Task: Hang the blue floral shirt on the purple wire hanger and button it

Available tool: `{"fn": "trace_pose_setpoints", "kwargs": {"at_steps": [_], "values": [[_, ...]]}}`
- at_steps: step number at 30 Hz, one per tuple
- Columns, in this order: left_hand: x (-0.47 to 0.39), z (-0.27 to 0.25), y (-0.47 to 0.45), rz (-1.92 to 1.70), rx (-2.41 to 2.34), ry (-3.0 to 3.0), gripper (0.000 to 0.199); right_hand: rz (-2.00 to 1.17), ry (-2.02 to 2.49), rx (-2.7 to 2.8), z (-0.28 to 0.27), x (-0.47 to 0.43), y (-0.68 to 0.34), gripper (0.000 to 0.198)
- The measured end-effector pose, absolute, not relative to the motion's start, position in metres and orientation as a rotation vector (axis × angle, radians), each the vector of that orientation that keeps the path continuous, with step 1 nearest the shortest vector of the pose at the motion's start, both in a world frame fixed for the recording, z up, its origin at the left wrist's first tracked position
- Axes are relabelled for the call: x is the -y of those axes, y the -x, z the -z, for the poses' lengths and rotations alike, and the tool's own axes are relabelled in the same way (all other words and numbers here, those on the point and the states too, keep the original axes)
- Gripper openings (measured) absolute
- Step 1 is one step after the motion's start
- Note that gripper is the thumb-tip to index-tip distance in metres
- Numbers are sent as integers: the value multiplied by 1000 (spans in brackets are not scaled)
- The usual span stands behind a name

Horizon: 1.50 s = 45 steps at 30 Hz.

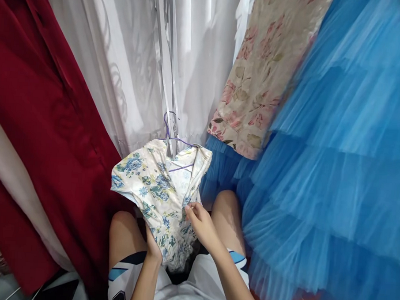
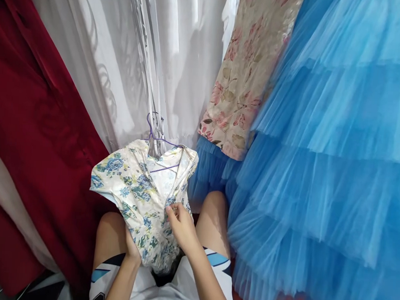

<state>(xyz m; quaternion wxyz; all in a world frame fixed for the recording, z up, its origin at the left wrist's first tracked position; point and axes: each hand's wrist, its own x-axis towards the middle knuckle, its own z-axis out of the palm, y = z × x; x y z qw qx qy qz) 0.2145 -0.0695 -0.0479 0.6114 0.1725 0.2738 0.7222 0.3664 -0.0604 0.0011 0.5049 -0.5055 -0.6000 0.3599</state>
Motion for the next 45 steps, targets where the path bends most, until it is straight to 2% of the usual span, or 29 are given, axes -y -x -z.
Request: {"fn": "trace_pose_setpoints", "kwargs": {"at_steps": [2, 3, 9, 14, 23, 30, 34, 37, 39, 43, 45], "values": [[72, 58, -208, -1667, -756, -540, 77, -790, 1268, 1507, -2, 53, -356, 30], [74, 62, -205, -1657, -830, -652, 77, -759, 1283, 1535, -3, 51, -353, 29], [85, 60, -209, -1551, -1051, -1227, 59, -720, 1289, 1587, 0, 59, -354, 23], [82, 63, -220, -1598, -1133, -1260, 52, -774, 1274, 1518, 7, 62, -361, 20], [77, 67, -211, -1557, -1160, -1324, 49, -816, 1263, 1507, 24, 66, -352, 28], [67, 68, -189, -1577, -1275, -1258, 49, -1153, 1036, 1415, 7, 73, -352, 28], [70, 63, -191, -1900, -1413, -1193, 66, -1178, 1017, 1354, 9, 71, -351, 27], [79, 55, -195, -2249, -1525, -1440, 78, -1218, 1018, 1363, 10, 71, -350, 24], [84, 52, -196, -2246, -1612, -1697, 70, -1246, 1013, 1391, 8, 72, -347, 23], [85, 55, -202, -1688, -1390, -2117, 12, -1293, 970, 1426, 2, 77, -340, 20], [83, 58, -207, -1539, -1340, -2099, 8, -1321, 946, 1429, 1, 78, -338, 19]]}}
